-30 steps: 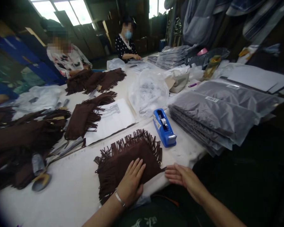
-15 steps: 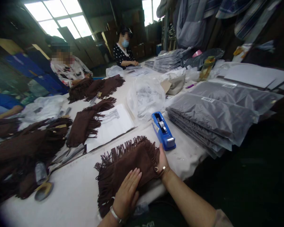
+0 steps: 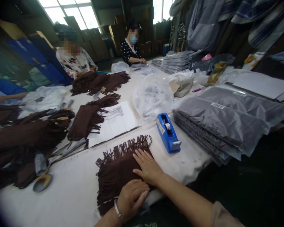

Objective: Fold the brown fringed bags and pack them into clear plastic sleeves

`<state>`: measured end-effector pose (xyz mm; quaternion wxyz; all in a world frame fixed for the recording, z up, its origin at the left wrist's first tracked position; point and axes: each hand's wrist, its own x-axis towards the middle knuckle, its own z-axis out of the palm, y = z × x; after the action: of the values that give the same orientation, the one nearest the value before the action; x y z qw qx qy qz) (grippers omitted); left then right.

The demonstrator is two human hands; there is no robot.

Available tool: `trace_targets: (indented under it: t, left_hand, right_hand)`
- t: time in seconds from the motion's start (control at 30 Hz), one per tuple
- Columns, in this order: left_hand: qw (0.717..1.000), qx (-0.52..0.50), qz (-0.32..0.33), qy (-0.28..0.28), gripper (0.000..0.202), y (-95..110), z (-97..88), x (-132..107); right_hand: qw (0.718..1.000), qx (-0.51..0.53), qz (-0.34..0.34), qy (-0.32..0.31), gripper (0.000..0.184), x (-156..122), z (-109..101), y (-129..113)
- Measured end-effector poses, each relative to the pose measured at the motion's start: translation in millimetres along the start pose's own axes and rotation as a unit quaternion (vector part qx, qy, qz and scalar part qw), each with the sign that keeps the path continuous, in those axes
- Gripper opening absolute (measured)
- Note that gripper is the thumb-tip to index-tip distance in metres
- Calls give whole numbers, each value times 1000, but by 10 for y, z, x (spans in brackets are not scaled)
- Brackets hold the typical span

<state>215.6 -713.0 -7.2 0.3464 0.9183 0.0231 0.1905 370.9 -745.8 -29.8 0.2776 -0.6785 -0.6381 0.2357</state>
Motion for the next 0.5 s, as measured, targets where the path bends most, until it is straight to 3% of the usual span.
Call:
trace_targets:
  t: [0.1,0.13,0.2,0.23,0.27,0.3,0.33,0.43,0.5]
  left_hand:
    - [993,-114,8,7,23,144,-300,-28]
    - [989,-143,-21,26,24,140,-439,-92]
    - [961,-179,-175,121,30,31,-740,-325]
    - [922,-190,-280,185,34,-66,-887,-486]
    - [865,-201,-388,245,36,-179,-1021,-664]
    - [810,-225,-464,280,37,-297,-1134,-842]
    - [758,-266,-517,295,38,-412,-1223,-1005]
    - [633,-441,-576,271,46,-687,-1336,-1276]
    - [587,-533,-567,226,49,-821,-1327,-1241]
  right_hand:
    - [991,113,-56,-53,49,-82,-95,-109]
    - [981,178,-55,-51,45,-138,-151,-118]
    - [952,306,9,30,40,-268,-275,-57]
    - [926,359,70,98,41,-327,-336,19]
    - [889,405,135,164,42,-374,-392,120]
    - [849,444,204,203,43,-404,-440,236]
    - [813,476,264,205,44,-413,-480,356]
    - [740,551,372,105,44,-309,-557,636]
    - [714,585,386,16,44,-134,-591,706]
